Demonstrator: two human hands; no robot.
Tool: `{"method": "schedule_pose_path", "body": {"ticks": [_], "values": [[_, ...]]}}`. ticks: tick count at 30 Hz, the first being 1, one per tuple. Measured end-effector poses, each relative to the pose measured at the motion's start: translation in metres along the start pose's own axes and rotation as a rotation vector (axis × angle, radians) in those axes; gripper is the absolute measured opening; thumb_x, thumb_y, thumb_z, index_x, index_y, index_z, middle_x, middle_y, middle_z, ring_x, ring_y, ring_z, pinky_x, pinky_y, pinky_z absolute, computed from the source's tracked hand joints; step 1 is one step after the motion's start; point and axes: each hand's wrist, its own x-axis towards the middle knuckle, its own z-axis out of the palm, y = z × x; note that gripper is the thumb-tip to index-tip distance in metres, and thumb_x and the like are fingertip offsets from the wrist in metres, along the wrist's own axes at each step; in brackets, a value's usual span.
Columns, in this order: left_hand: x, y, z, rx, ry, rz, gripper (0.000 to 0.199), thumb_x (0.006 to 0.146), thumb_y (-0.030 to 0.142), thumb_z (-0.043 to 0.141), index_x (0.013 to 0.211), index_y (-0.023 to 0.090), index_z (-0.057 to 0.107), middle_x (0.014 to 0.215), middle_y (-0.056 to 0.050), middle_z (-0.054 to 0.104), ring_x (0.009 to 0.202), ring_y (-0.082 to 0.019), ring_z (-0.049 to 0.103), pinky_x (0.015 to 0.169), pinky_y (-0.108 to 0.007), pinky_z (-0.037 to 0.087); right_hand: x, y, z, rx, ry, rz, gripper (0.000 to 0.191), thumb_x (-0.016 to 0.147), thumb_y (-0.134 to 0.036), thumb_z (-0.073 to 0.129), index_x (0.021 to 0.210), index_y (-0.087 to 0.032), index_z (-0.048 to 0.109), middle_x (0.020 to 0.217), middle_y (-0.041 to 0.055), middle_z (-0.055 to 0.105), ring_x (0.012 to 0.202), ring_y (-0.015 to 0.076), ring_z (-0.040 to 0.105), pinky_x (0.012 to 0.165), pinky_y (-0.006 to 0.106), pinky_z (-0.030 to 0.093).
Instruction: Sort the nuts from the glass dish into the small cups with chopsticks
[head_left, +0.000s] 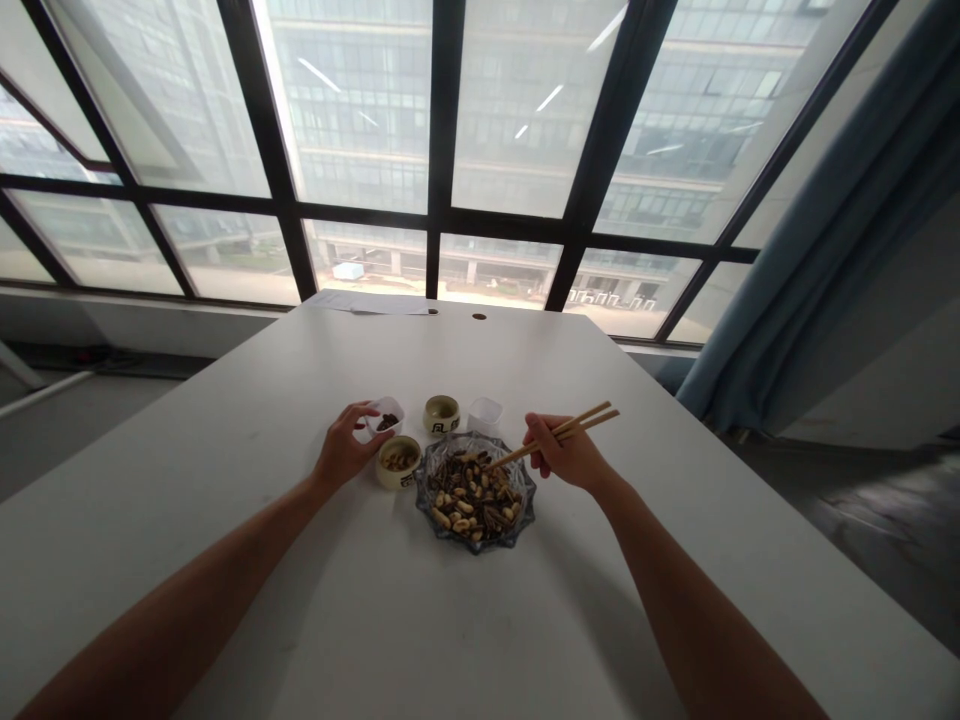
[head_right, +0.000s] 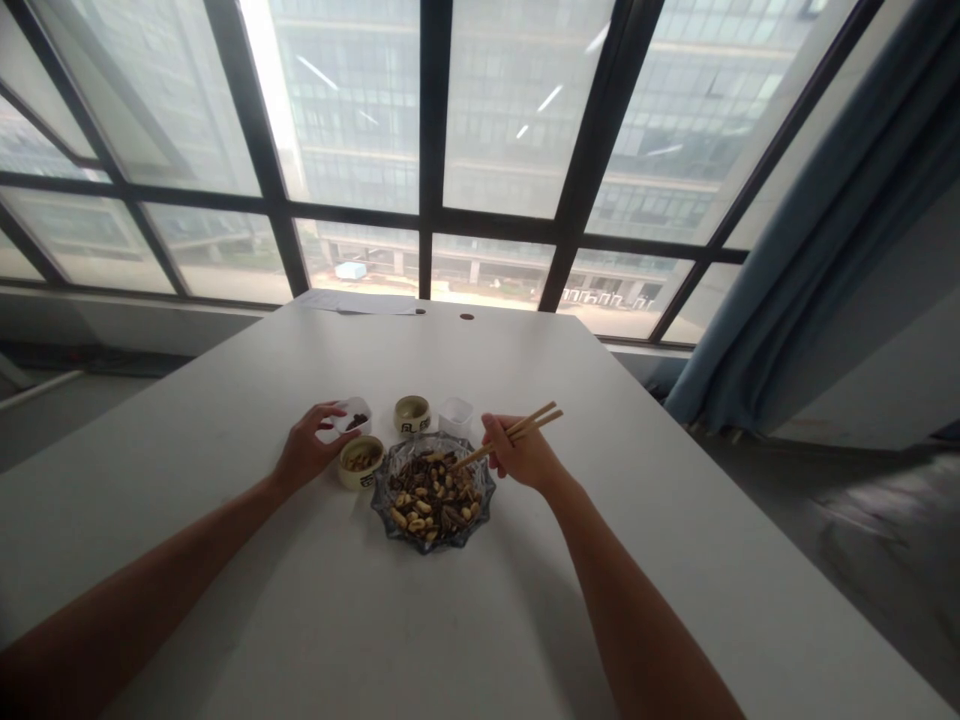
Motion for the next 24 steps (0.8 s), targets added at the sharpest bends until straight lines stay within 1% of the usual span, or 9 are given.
{"method": "schedule_pose_path", "body": {"ticks": [7,9,13,16,20,22,24], "values": [[0.000,0.002,-0.001,-0.003,-0.008,-0.017,0.039,0.074,0.051,0.074,0.096,0.020,0.064,0.115,-0.011,0.068,0.103,-0.026,0.067,0.077,-0.040,0.061,0.002,0.001,-0.001,0.030,-0.006,0.023,0.064,0.079,-0.078,0.053,0.064,-0.016,0.061,0.043,0.0014,0.058,0.030,0.0096,0.049,0.029,0.018,0.034],[0.000,0.002,-0.001,-0.009,-0.010,-0.021,0.039,0.074,0.050,0.074,0.096,0.020,0.064,0.115,-0.010,0.068,0.103,-0.026,0.067,0.076,-0.039,0.061,0.002,-0.002,-0.004,0.041,0.016,0.026,0.065,0.078,-0.079,0.054,0.064,-0.016,0.061,0.042,0.0017,0.058,0.030,0.0096,0.049,0.028,0.018,0.034],[0.000,0.003,-0.001,-0.015,-0.018,-0.021,0.038,0.074,0.049,0.075,0.096,0.020,0.065,0.114,-0.010,0.068,0.103,-0.025,0.067,0.076,-0.038,0.061,0.000,-0.012,-0.010,0.071,0.099,0.029,0.067,0.076,-0.082,0.053,0.063,-0.016,0.062,0.043,0.0035,0.060,0.030,0.0110,0.050,0.027,0.019,0.035],[0.000,0.004,-0.001,-0.015,-0.020,-0.023,0.038,0.074,0.050,0.074,0.095,0.020,0.065,0.113,-0.010,0.068,0.103,-0.025,0.067,0.076,-0.039,0.062,-0.001,-0.016,-0.013,0.070,0.110,0.032,0.068,0.074,-0.083,0.054,0.062,-0.016,0.062,0.042,0.0040,0.060,0.029,0.0115,0.051,0.027,0.020,0.035],[0.000,0.004,-0.002,-0.013,-0.021,-0.034,0.040,0.074,0.051,0.074,0.096,0.020,0.064,0.115,-0.010,0.068,0.103,-0.026,0.067,0.076,-0.040,0.062,-0.001,-0.016,-0.015,0.083,0.118,0.028,0.068,0.073,-0.083,0.055,0.061,-0.016,0.062,0.041,0.0035,0.059,0.029,0.0118,0.051,0.027,0.020,0.034],[0.000,0.004,-0.002,-0.013,-0.026,-0.039,0.040,0.073,0.051,0.074,0.096,0.020,0.064,0.116,-0.011,0.068,0.103,-0.026,0.068,0.076,-0.040,0.062,-0.001,-0.014,-0.014,0.096,0.166,-0.004,0.067,0.075,-0.082,0.054,0.062,-0.017,0.062,0.042,0.0035,0.059,0.029,0.0121,0.050,0.028,0.022,0.036],[0.000,0.004,-0.002,-0.012,-0.031,-0.041,0.040,0.073,0.051,0.074,0.096,0.020,0.064,0.116,-0.010,0.068,0.102,-0.026,0.068,0.077,-0.041,0.062,-0.001,-0.011,-0.011,0.103,0.278,-0.063,0.064,0.080,-0.079,0.052,0.064,-0.018,0.062,0.044,0.0037,0.060,0.031,0.0127,0.051,0.031,0.023,0.039]]}}
